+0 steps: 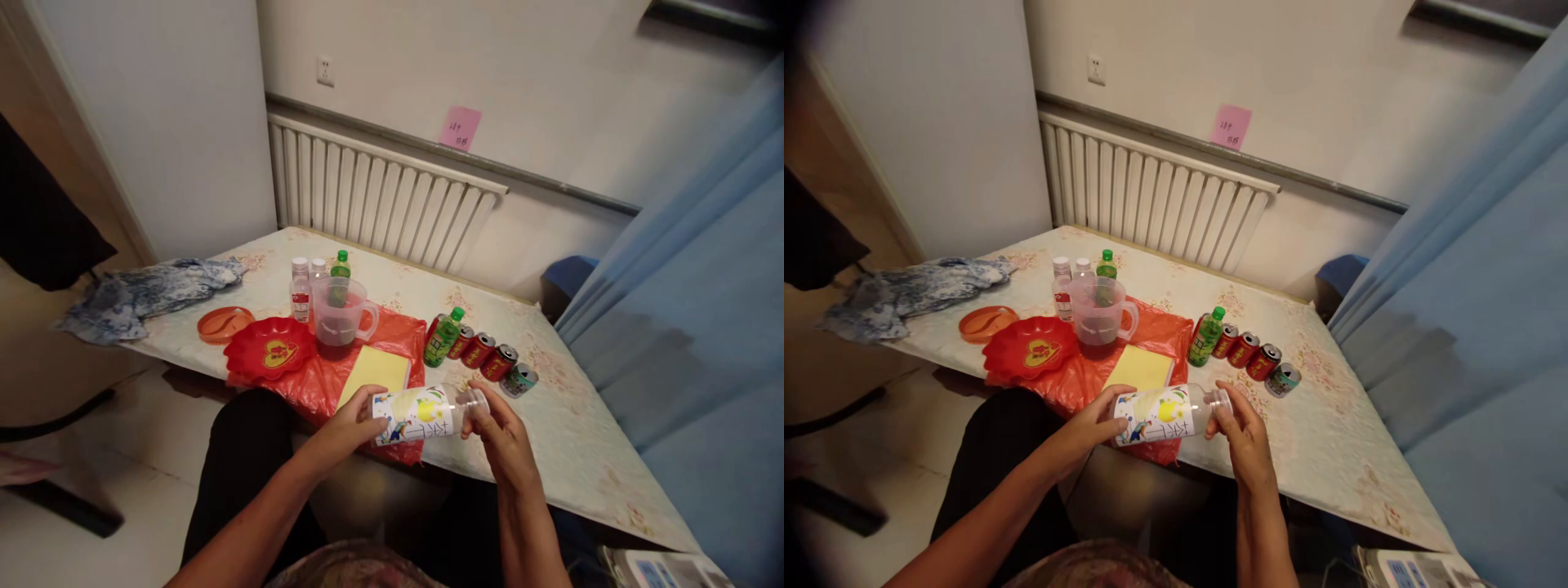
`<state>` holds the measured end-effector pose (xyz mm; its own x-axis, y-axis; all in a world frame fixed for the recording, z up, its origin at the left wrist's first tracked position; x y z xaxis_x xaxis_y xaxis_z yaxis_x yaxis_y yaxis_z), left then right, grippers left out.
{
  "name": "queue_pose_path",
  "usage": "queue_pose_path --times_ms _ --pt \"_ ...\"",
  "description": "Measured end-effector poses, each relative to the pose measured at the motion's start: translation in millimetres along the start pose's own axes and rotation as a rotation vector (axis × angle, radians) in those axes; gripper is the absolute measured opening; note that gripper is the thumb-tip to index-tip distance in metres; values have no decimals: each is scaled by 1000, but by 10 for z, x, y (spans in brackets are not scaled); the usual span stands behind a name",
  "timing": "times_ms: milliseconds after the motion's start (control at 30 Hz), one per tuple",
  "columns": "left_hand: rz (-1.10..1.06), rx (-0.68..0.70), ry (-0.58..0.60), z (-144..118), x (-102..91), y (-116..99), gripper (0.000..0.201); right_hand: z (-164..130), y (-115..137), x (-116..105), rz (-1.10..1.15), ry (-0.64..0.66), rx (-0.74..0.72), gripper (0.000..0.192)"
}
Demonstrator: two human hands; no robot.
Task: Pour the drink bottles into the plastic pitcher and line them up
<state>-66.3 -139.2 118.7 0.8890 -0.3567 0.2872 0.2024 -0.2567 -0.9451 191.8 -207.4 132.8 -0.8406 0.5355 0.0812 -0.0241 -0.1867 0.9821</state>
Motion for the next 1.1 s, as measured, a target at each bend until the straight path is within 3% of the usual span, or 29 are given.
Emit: queue_pose_path --times_ms 367,767,900,1100 --pt "-47 12 25 74 12 93 77 6 9 3 12 3 10 46" --pt "125 114 0 118 -24 170 70 -4 25 20 3 6 13 47" --pt "284 184 -43 90 -10 119 69 -15 23 10 -6 16 -7 44" --pt "783 432 -115 34 23 -8 67 0 20 13 -18 66 -37 40"
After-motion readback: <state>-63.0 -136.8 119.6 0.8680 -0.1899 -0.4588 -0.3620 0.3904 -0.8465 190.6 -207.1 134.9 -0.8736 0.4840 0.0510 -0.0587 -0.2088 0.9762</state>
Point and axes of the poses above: each hand's wrist, its own z-axis towards the middle knuckle, its own x-axis out of the palm, y = z × x, the point moved 1 cm from there along z, towards the middle knuckle, and after that the axes turned 15 degrees about -y, right-handed, at the moved point
